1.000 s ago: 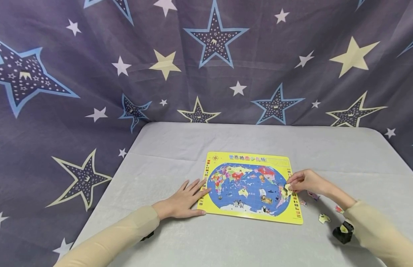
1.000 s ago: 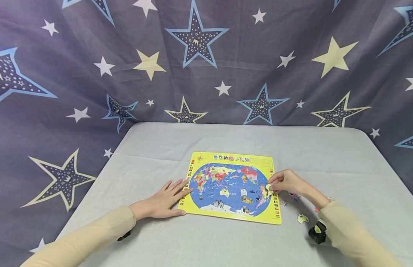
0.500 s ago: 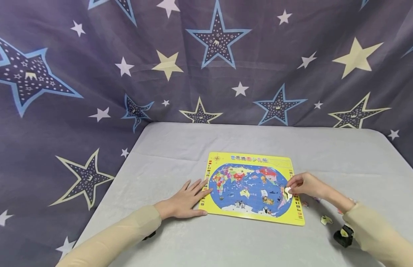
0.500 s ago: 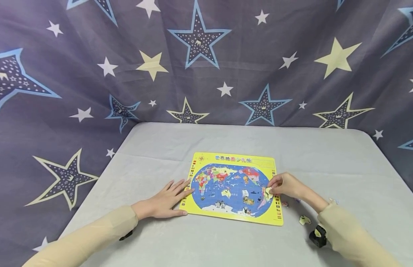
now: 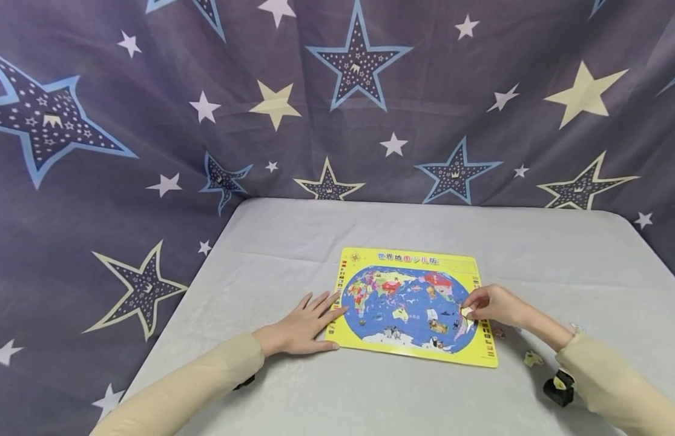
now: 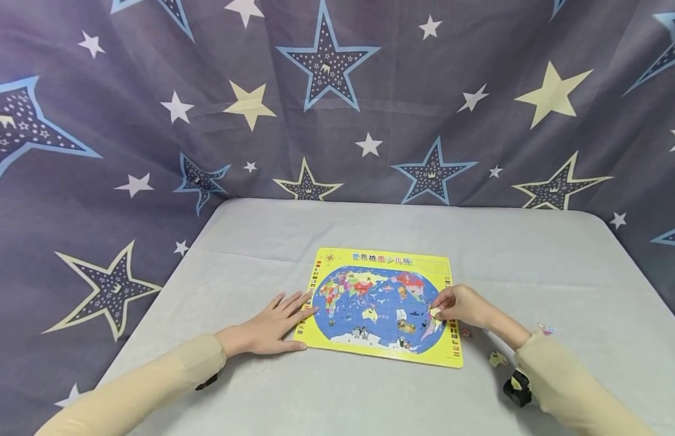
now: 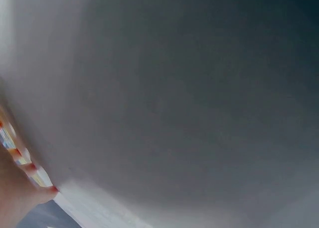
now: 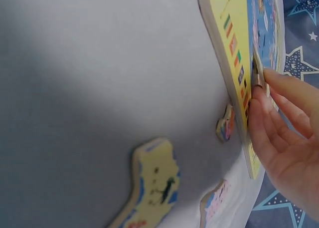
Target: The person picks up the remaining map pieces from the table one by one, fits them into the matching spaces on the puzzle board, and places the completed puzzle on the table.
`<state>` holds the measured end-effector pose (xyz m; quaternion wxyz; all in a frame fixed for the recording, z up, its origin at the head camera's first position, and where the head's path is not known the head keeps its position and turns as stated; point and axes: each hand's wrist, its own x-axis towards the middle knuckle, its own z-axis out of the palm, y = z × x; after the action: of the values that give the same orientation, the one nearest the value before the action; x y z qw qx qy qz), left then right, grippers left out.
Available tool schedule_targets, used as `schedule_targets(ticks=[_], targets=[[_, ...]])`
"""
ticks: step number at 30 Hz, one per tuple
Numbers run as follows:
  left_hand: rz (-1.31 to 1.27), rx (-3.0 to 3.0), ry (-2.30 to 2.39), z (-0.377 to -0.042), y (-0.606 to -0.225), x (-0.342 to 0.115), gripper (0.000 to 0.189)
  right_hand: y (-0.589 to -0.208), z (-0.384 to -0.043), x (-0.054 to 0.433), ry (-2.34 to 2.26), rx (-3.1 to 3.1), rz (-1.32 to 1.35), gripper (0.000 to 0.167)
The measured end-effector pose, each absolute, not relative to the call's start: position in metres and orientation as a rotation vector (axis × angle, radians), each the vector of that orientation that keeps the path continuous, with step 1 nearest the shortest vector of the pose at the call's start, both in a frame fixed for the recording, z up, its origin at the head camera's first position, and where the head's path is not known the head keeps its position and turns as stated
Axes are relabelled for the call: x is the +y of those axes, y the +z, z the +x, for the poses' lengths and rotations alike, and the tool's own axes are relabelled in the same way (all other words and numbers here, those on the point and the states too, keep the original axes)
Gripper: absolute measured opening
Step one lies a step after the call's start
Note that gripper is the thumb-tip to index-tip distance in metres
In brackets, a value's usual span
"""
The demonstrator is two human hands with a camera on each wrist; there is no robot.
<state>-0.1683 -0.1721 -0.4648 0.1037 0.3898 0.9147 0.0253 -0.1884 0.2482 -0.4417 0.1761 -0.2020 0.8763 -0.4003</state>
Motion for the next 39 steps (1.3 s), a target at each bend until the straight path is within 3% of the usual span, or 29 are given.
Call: schedule_targets(ticks=[6, 25, 39], targets=[[1.154, 2.695, 0.072, -0.168, -0.462, -0.172, 0.074, -0.444, -0.186, 0.248, -1.129, 2.519, -0.670, 0.022], [1.151, 2.701, 0.061, -0.170, -0.465, -0.172, 0.074, -0.446, -0.177, 0.241, -1.057, 2.623, -0.524, 0.032], [1.141, 2.700, 0.046, -0.170, -0.466, -0.171, 0.074, -0.447, -0.172, 0.244, -1.053, 2.663, -0.572, 0.027]])
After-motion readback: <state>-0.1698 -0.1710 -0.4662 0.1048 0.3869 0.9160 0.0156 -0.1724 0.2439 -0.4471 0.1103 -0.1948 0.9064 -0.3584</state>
